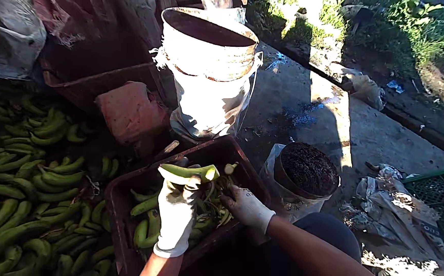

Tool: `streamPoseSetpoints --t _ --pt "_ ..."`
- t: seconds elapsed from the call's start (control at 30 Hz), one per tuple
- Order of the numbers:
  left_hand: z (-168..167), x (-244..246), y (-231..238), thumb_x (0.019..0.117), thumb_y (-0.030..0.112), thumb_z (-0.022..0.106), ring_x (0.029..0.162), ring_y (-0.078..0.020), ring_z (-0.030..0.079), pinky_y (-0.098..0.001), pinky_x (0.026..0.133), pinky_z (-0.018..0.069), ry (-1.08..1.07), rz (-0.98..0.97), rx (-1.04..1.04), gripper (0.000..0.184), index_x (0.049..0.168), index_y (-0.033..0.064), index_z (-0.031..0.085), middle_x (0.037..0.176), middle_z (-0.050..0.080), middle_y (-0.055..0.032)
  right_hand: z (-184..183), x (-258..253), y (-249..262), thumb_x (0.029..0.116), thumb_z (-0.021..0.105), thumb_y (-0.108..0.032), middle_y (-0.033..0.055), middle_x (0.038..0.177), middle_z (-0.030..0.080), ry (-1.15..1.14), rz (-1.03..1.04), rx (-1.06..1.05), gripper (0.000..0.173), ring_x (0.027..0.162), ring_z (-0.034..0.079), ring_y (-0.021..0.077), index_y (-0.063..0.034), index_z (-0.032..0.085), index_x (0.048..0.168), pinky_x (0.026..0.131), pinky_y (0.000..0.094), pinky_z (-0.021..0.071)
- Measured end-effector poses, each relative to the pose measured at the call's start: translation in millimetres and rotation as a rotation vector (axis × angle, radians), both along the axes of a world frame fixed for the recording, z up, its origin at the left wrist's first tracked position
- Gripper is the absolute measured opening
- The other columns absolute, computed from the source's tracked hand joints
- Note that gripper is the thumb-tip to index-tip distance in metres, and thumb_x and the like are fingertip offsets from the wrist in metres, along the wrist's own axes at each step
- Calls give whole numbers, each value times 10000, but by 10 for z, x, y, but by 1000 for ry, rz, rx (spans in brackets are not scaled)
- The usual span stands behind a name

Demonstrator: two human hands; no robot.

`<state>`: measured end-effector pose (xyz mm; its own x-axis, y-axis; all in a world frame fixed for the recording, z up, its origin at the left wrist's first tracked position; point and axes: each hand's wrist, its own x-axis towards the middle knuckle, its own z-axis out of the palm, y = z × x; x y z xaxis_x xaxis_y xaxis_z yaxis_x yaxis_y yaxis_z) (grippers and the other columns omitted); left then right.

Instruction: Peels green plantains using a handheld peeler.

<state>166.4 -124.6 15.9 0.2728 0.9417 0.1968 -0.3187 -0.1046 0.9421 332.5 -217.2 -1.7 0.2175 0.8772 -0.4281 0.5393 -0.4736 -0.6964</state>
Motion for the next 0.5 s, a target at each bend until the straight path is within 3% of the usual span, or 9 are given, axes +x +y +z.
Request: streamPoseSetpoints --t 0.1,0.17,0.2,0.27,0.3,0.37,0.43,0.5 --pt "120 -158 224 1090 314 448 799 -165 698 -325 684 619 -198 -130 -240 359 1357 86 525 996 695 -87 37 39 21 1000 580 -465 118 1279 657 -47 -27 114 518 1171 644 250 -151 583 1412 1022 514 517" --pt "76 -245 265 1110 413 315 749 -195 687 -340 637 604 -217 -144 -384 457 1301 85 570 941 691 -119 164 19 24 993 581 -520 79 1298 645 -82 -9 299 551 1158 640 185 -180 586 1427 1005 445 536" --pt "37 -269 266 1109 431 295 745 -201 678 -339 630 595 -204 -159 -427 488 1330 94 570 937 683 -123 232 -13 12 1001 562 -535 59 1297 652 -94 15 387 556 1137 649 148 -179 583 1427 983 407 550" --pt "3 -267 239 1111 412 299 785 -168 673 -315 670 593 -182 -189 -448 478 1351 108 580 967 682 -98 331 -102 -39 1015 550 -522 49 1241 671 -119 89 551 544 1085 659 113 -133 595 1393 943 361 571" --pt "20 -257 204 1117 374 301 848 -141 675 -305 744 596 -154 -196 -445 446 1328 104 587 1008 686 -76 333 -139 -66 1012 564 -497 66 1204 684 -150 145 639 527 1070 667 129 -101 620 1354 928 365 580" --pt "84 -212 130 1120 296 313 867 -115 676 -284 778 590 -92 -183 -457 390 1272 79 599 990 688 -60 283 -190 -97 992 604 -463 101 1167 696 -229 272 755 496 1061 677 181 -78 659 1299 910 385 585" --pt "101 -218 61 1109 221 362 921 -112 669 -277 834 576 15 -211 -374 342 1275 34 596 1036 685 -72 210 -202 -102 985 632 -450 101 1156 697 -283 322 760 474 1063 675 196 -101 666 1304 914 381 578" --pt "89 -242 4 1080 184 420 999 -80 661 -253 902 562 153 -254 -204 319 1287 23 602 1099 687 -45 135 -125 -59 976 646 -430 101 1142 704 -332 228 732 455 1049 679 212 -118 679 1306 903 413 579"
